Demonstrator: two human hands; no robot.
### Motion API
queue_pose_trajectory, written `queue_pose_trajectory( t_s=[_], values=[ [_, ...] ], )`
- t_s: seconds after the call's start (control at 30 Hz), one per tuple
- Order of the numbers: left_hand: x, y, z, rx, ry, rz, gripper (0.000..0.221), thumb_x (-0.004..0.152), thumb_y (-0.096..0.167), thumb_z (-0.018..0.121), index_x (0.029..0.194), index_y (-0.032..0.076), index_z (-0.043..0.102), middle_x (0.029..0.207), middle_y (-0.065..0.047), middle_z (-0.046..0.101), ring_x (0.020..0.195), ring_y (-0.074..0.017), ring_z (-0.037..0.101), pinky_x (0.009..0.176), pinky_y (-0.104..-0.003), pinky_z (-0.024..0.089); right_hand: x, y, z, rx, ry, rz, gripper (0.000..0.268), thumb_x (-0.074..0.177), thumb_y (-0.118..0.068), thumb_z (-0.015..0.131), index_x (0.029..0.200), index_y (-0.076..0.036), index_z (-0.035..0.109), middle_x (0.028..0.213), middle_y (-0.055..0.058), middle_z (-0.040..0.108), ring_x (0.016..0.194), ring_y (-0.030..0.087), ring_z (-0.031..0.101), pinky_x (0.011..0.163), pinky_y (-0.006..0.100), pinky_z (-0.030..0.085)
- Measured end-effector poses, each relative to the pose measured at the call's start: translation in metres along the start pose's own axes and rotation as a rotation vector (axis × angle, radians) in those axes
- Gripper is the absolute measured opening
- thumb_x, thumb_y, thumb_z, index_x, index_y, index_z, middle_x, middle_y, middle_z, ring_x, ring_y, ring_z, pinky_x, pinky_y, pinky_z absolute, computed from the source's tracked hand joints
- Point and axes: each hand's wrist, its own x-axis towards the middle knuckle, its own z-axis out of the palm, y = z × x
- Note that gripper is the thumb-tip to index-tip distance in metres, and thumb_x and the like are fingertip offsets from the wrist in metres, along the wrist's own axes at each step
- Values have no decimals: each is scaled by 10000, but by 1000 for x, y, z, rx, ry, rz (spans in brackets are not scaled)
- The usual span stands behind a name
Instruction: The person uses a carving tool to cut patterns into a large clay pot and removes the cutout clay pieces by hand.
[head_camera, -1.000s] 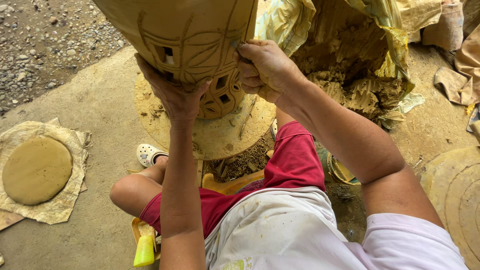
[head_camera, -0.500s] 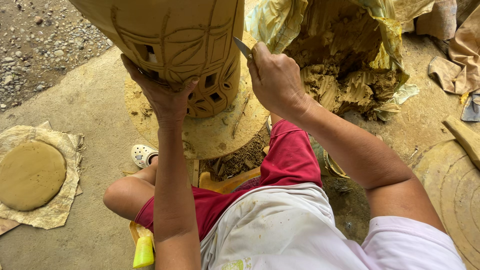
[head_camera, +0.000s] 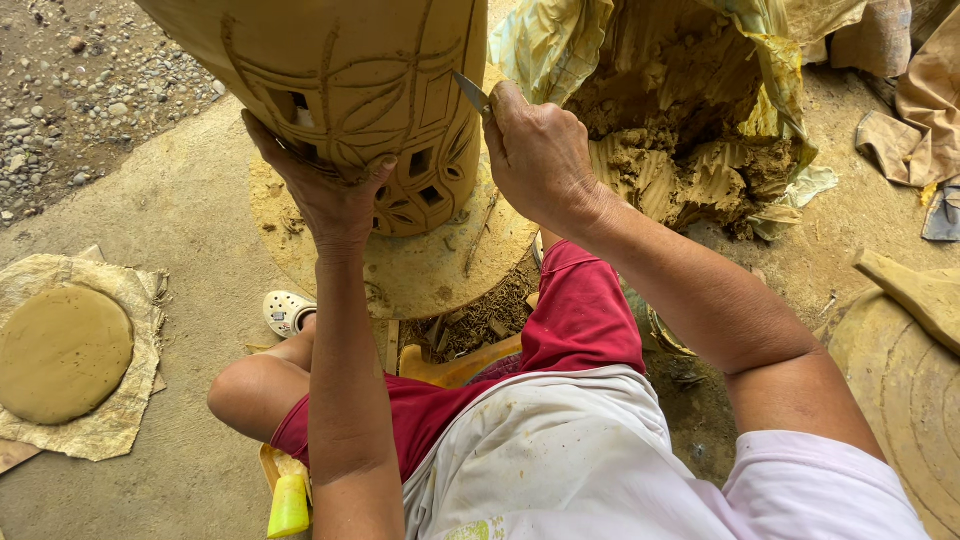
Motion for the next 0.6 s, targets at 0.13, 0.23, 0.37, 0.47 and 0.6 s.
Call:
queue_pose_trajectory(
  t_s=[0.13, 0.23, 0.37, 0.47, 0.6],
  values=[
    [-2, -4, 1, -12, -9, -15, 1440, 799, 818, 857, 1657, 193, -115, 1743, -172, 43, 1666, -363, 128, 1408, -542, 223, 1, 0, 1, -16, -8, 2, 196, 1105, -168, 513, 944, -57, 514, 522, 15, 440, 376, 177, 478, 369, 373, 412],
    [-1, -7, 2, -9, -2, -5, 1447, 783, 823, 857, 1657, 197, -113, 1743, -166, 50, 1665, -361, 132, 1391, -538, 220, 2, -2, 0, -29, -15, 4, 193, 1101, -162, 518, 942, -52, 512, 526, 23, 452, 383, 179, 486, 368, 372, 413],
    [-3, -12, 3, -15, 5, 4, 1450, 777, 821, 863, 1659, 197, -104, 1742, -161, 52, 1664, -358, 129, 1393, -541, 218, 3, -3, 1, -78, -24, -15, 192, 1085, -155, 534, 935, -39, 505, 540, 16, 477, 401, 163, 494, 365, 368, 407],
    [-3, -14, 4, 10, 13, 15, 1438, 791, 821, 850, 1661, 195, -109, 1741, -156, 49, 1666, -354, 122, 1376, -534, 214, 7, -3, 3, -106, -75, 15, 185, 1086, -141, 527, 935, -36, 508, 553, 3, 484, 406, 143, 474, 335, 349, 393],
    [-3, -13, 6, 14, 32, 25, 1436, 793, 809, 860, 1664, 187, -96, 1735, -145, 68, 1666, -346, 132, 1362, -515, 221, 14, 1, 7, -138, -117, 25, 165, 1081, -96, 507, 928, -34, 517, 577, 0, 489, 414, 118, 443, 320, 327, 379]
  ],
)
